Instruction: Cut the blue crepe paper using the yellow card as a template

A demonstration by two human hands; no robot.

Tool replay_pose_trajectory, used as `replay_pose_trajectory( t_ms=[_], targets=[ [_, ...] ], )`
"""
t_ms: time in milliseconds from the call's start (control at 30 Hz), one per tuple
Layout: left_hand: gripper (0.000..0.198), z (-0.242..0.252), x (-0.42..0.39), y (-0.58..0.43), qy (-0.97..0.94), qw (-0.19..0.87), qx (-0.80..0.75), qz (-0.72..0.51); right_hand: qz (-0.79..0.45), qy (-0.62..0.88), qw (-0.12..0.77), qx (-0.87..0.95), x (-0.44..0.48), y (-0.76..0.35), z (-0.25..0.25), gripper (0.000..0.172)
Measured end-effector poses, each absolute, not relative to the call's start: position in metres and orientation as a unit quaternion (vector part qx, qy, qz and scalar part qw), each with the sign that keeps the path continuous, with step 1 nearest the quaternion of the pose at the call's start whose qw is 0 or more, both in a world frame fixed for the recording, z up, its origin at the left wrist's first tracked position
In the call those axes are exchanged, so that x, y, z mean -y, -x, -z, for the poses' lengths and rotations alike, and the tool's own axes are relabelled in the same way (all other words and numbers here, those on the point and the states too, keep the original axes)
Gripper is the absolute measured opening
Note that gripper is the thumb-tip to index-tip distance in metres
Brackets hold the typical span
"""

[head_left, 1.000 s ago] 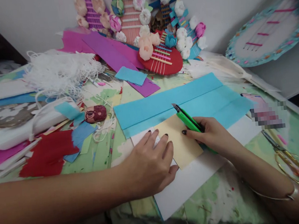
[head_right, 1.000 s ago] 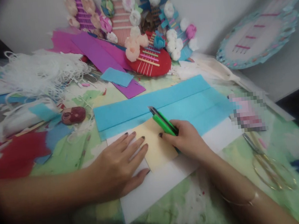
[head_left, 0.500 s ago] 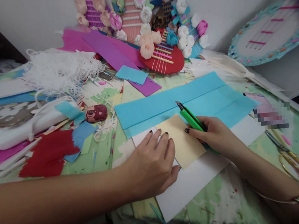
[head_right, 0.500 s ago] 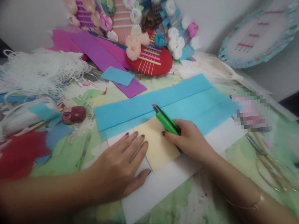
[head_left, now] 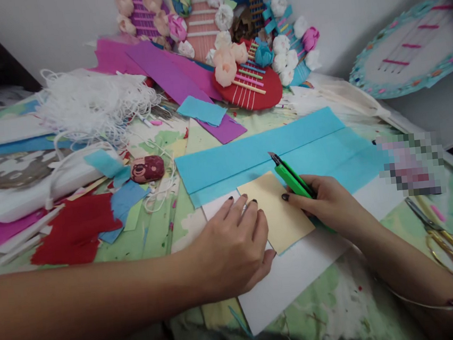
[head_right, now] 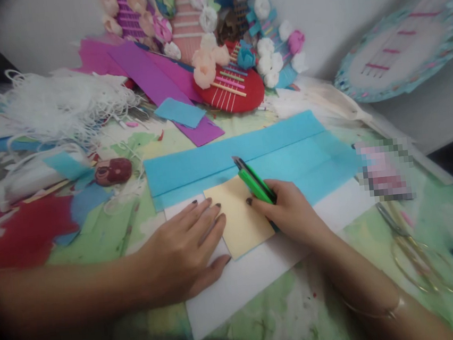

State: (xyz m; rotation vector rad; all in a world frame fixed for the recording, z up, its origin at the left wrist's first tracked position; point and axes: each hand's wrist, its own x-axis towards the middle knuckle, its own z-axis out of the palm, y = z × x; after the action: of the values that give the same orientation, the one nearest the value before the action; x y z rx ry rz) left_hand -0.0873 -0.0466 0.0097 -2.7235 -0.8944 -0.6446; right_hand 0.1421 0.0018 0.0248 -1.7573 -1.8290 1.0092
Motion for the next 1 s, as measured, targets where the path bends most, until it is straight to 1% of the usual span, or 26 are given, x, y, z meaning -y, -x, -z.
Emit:
replay_pose_trajectory(
  t_ms=[233,600,833,1000],
  targets=[
    [0.052,-0.0096,0.0461,0.0883,0.921,0.098,0.313,0.210,-0.396,0.621,0.215,0.641,-0.0012,-0.1393,-0.0284,0.027],
    [0.042,-0.0119,0.0469,0.0887,0.917,0.130,0.287,0.244,-0.405,0.616,0.213,0.642,-0.0030,-0.1425,-0.0262,0.029],
    [0.045,-0.0092,0.0458,0.0891,0.917,0.121,0.298,0.236,-0.406,0.612,0.207,0.647,-0.0024,-0.1434,-0.0256,0.028],
    [0.040,-0.0086,0.0455,0.0887,0.917,0.135,0.274,0.257,-0.409,0.614,0.211,0.642,-0.0020,-0.1429,-0.0262,0.029]
  ],
)
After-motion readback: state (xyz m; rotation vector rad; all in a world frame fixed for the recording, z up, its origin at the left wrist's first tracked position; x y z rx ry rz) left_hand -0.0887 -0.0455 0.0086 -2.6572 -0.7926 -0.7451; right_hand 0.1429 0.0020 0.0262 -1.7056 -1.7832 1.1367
